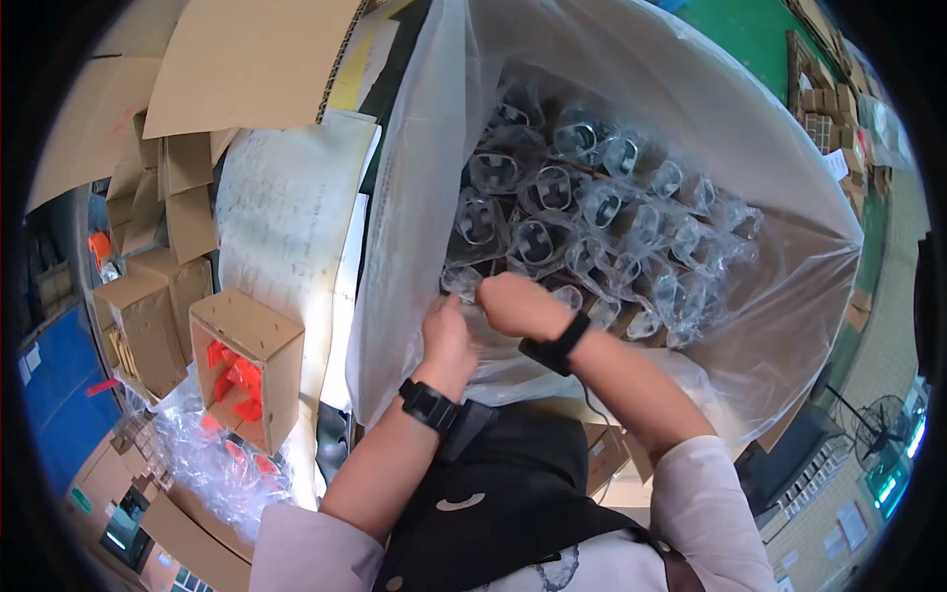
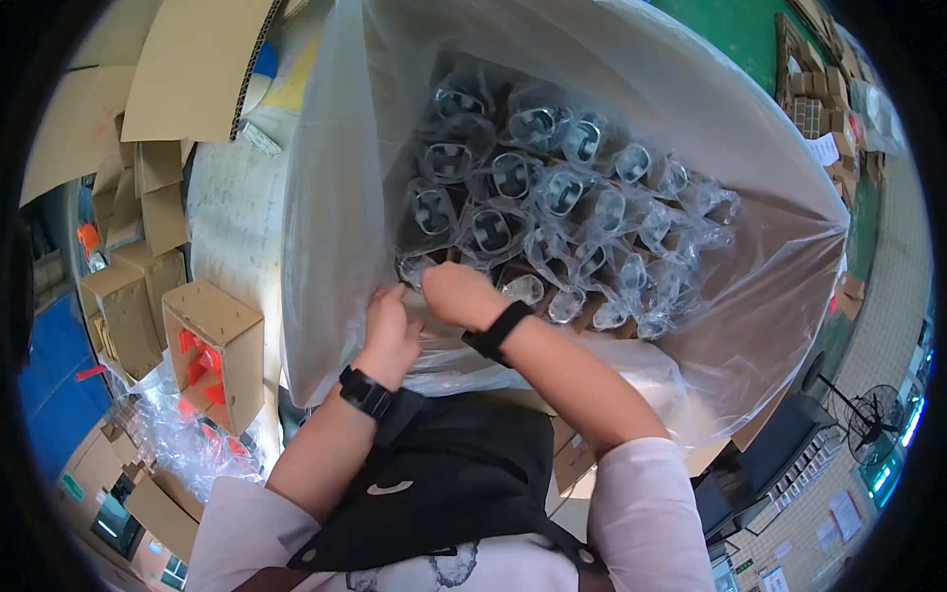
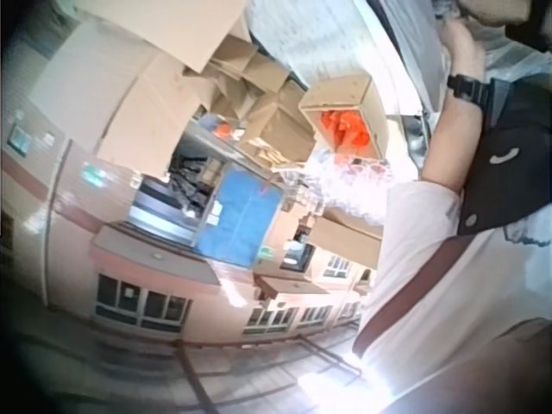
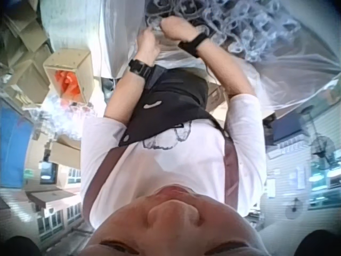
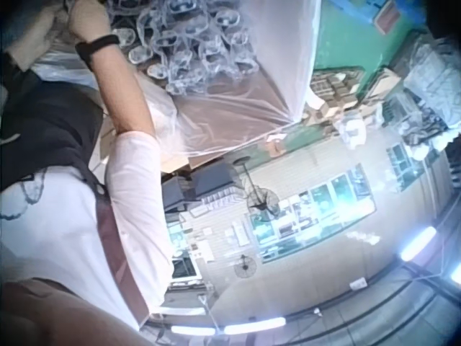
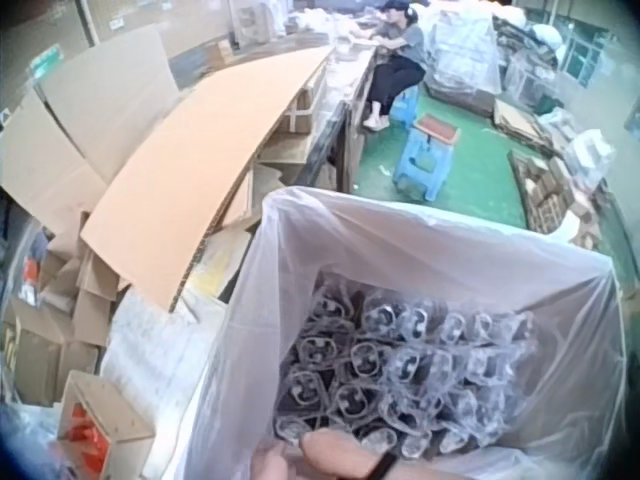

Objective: The person places red plastic pieces into clear plastic-wrapped cups arranged in a large white bin. They repeatedly pick up red pieces from a nearby box and insert them into the cups one by one.

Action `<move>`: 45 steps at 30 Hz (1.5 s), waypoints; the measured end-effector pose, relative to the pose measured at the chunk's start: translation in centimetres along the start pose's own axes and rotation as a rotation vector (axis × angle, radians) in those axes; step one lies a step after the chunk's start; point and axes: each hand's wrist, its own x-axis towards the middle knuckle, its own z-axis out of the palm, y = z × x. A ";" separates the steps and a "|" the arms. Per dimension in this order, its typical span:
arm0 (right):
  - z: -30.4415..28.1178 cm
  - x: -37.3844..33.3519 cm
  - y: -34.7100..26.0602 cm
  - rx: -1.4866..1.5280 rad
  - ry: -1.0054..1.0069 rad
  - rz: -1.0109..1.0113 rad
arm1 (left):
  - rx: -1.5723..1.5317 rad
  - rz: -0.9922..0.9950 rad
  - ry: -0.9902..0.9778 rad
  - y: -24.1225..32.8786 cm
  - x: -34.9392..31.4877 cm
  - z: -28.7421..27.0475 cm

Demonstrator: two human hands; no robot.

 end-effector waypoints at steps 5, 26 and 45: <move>7.8 5.9 1.3 -0.150 0.251 0.130 | -0.043 0.047 0.123 -1.2 0.5 0.5; 4.4 0.0 2.0 0.599 0.412 0.170 | 1.446 0.765 -0.014 -1.0 5.5 -0.6; 5.0 1.2 2.7 0.352 0.355 0.320 | 1.743 0.578 0.050 1.4 1.8 0.1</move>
